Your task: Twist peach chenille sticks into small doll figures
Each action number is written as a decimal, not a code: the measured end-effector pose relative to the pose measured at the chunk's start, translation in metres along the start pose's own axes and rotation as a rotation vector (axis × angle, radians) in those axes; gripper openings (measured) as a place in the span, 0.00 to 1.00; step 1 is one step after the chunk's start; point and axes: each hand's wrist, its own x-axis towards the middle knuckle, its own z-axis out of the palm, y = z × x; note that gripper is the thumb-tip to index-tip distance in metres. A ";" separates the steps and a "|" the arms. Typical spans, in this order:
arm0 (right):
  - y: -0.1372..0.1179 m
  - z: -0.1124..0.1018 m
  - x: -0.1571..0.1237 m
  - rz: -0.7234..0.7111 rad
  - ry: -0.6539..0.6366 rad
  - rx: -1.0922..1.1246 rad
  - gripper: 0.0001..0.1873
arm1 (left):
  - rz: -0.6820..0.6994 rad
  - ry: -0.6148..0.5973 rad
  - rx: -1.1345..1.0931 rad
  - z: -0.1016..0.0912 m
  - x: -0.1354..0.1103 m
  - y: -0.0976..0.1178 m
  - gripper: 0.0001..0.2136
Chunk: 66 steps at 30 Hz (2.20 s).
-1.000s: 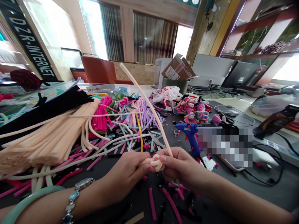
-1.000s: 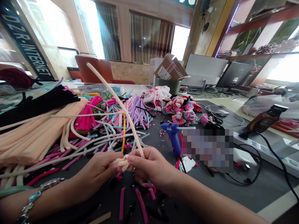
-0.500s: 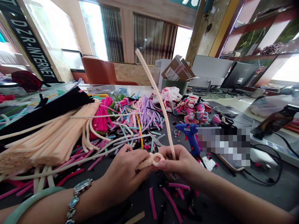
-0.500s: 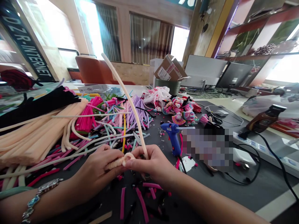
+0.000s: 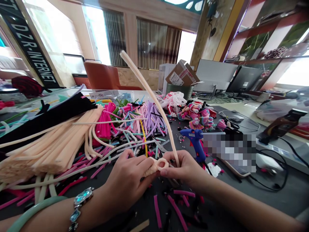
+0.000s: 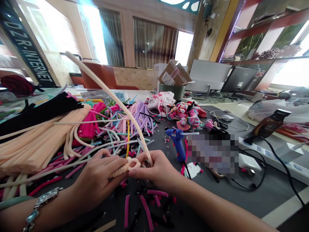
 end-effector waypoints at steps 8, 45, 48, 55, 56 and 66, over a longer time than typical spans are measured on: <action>-0.001 0.001 -0.001 -0.005 0.016 -0.021 0.13 | 0.112 0.115 0.056 0.000 0.001 0.000 0.05; 0.007 -0.005 0.000 0.015 -0.024 0.013 0.14 | 0.017 0.047 -0.082 0.003 -0.001 0.001 0.08; 0.008 -0.007 0.002 0.026 -0.004 0.019 0.15 | -0.032 0.017 -0.112 0.002 0.000 0.003 0.11; 0.006 -0.004 -0.001 0.027 -0.038 -0.071 0.16 | -0.081 -0.003 -0.183 0.003 0.001 0.004 0.13; 0.005 -0.003 -0.001 0.026 -0.041 -0.085 0.16 | -0.086 -0.007 -0.189 0.003 0.002 0.004 0.13; 0.005 0.005 -0.003 0.025 0.049 -0.150 0.18 | -0.177 -0.068 -0.321 0.003 0.003 0.002 0.15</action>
